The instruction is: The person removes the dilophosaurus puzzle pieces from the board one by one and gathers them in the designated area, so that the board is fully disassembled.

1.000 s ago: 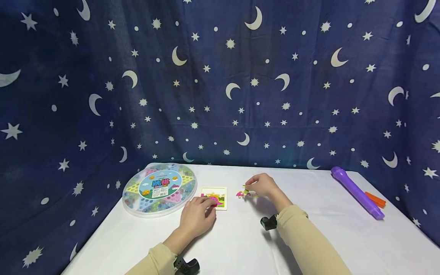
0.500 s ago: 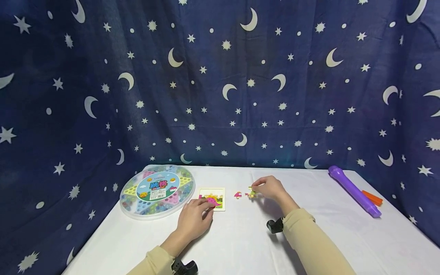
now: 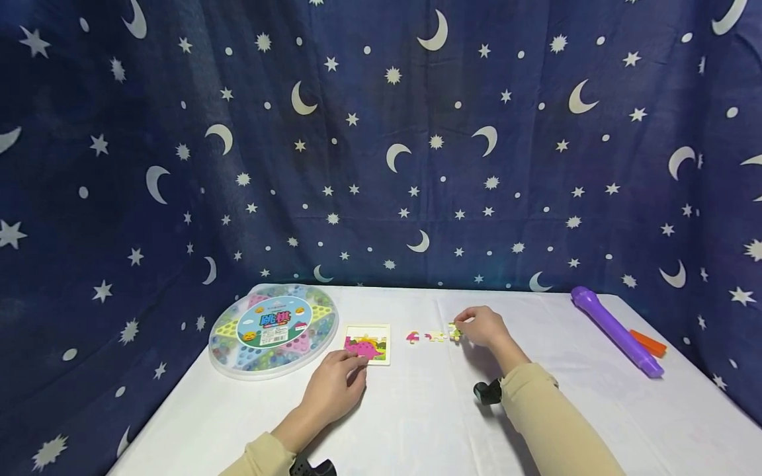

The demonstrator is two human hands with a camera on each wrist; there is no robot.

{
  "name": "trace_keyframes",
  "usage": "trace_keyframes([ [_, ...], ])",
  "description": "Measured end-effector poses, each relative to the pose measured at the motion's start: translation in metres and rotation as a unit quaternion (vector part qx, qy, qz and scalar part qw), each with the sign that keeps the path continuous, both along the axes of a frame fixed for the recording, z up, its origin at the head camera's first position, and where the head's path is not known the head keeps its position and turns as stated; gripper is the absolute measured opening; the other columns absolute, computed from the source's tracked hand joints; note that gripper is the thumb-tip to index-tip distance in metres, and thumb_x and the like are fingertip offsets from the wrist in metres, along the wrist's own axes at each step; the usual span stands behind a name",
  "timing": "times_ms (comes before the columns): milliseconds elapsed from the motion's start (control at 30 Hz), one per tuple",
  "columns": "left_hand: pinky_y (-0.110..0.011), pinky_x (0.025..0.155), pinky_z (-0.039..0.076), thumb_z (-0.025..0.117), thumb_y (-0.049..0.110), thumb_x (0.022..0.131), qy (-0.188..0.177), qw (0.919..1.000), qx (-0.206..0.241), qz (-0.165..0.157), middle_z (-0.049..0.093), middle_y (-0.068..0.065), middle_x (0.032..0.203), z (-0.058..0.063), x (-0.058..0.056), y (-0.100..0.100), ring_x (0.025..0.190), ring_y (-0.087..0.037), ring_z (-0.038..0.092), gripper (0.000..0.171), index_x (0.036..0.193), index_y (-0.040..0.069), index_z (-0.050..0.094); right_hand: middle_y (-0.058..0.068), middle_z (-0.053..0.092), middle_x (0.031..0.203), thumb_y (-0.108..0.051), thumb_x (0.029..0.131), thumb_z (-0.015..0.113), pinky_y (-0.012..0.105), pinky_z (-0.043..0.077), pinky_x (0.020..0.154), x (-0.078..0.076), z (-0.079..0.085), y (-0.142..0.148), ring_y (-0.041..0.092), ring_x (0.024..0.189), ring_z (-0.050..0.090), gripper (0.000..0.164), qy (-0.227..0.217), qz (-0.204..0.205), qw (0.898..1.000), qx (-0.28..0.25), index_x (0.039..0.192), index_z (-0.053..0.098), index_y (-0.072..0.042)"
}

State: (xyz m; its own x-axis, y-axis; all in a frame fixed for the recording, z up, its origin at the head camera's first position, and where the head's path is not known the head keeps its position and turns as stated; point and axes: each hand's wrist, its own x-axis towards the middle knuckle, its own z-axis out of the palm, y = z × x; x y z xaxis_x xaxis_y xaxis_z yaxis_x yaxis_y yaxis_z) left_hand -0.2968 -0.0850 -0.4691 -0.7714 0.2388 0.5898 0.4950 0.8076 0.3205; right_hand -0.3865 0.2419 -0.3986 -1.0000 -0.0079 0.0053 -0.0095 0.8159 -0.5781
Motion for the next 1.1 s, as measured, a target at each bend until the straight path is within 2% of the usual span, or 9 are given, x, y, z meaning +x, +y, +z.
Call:
trace_keyframes([
  [167, -0.047, 0.100, 0.051, 0.067, 0.020, 0.092, -0.031, 0.9995, 0.004, -0.010, 0.071, -0.013, 0.120, -0.001, 0.002, -0.001, 0.120, -0.032, 0.063, 0.028, 0.116, 0.010, 0.078, 0.010, 0.067, 0.088, -0.021, 0.098, 0.063, 0.040, 0.050, 0.069, 0.000, -0.001, 0.006, 0.024, 0.075, 0.062, 0.026, 0.000, 0.001, 1.000, 0.010, 0.113, 0.073, -0.001],
  [267, -0.050, 0.105, 0.047, 0.064, 0.022, 0.095, -0.061, 0.9981, 0.002, -0.013, 0.068, -0.014, 0.128, -0.003, 0.003, -0.002, 0.126, -0.035, 0.059, 0.032, 0.122, 0.009, 0.075, 0.009, 0.065, 0.083, -0.018, 0.099, 0.062, 0.038, 0.048, 0.066, 0.000, -0.002, 0.009, 0.023, 0.072, 0.060, 0.025, -0.009, 0.003, 1.000, 0.015, 0.113, 0.072, 0.000],
  [367, -0.051, 0.106, 0.046, 0.063, 0.022, 0.096, -0.074, 0.9971, -0.005, -0.015, 0.067, -0.015, 0.132, -0.005, 0.004, -0.002, 0.129, -0.037, 0.058, 0.034, 0.125, 0.008, 0.074, 0.008, 0.064, 0.080, -0.016, 0.099, 0.061, 0.037, 0.047, 0.065, 0.000, -0.006, 0.010, 0.022, 0.071, 0.059, 0.023, -0.020, 0.004, 1.000, 0.017, 0.111, 0.072, 0.000],
  [533, -0.051, 0.104, 0.048, 0.064, 0.022, 0.096, -0.062, 0.9978, -0.014, -0.020, 0.067, -0.016, 0.131, -0.006, 0.005, -0.002, 0.127, -0.037, 0.059, 0.033, 0.124, 0.009, 0.074, 0.010, 0.066, 0.085, -0.013, 0.096, 0.061, 0.039, 0.049, 0.067, 0.001, -0.010, 0.007, 0.024, 0.073, 0.060, 0.022, -0.026, 0.005, 1.000, 0.012, 0.109, 0.072, 0.001],
  [733, -0.048, 0.103, 0.049, 0.063, 0.023, 0.096, -0.053, 0.9983, -0.018, -0.018, 0.068, -0.014, 0.130, -0.004, 0.006, -0.002, 0.128, -0.034, 0.059, 0.033, 0.124, 0.011, 0.075, 0.012, 0.067, 0.090, -0.016, 0.096, 0.062, 0.043, 0.052, 0.070, 0.003, -0.012, 0.004, 0.027, 0.079, 0.061, 0.024, -0.034, -0.027, 0.999, 0.011, 0.110, 0.071, 0.002],
  [967, -0.049, 0.101, 0.051, 0.064, 0.021, 0.094, -0.045, 0.9988, -0.010, -0.017, 0.068, -0.015, 0.128, -0.002, 0.009, -0.002, 0.126, -0.035, 0.060, 0.032, 0.122, 0.010, 0.076, 0.011, 0.067, 0.088, -0.020, 0.096, 0.067, 0.044, 0.051, 0.071, 0.005, -0.012, 0.002, 0.029, 0.082, 0.059, 0.021, -0.020, -0.038, 0.998, 0.055, 0.099, 0.072, 0.000],
  [1100, -0.047, 0.101, 0.051, 0.063, 0.022, 0.095, -0.037, 0.9990, -0.022, -0.010, 0.069, -0.014, 0.128, 0.000, 0.009, -0.004, 0.126, -0.033, 0.060, 0.032, 0.122, 0.011, 0.076, 0.012, 0.067, 0.089, -0.021, 0.095, 0.068, 0.049, 0.052, 0.077, 0.005, -0.011, 0.000, 0.031, 0.085, 0.060, 0.020, -0.010, -0.040, 0.997, 0.067, 0.095, 0.072, -0.001],
])
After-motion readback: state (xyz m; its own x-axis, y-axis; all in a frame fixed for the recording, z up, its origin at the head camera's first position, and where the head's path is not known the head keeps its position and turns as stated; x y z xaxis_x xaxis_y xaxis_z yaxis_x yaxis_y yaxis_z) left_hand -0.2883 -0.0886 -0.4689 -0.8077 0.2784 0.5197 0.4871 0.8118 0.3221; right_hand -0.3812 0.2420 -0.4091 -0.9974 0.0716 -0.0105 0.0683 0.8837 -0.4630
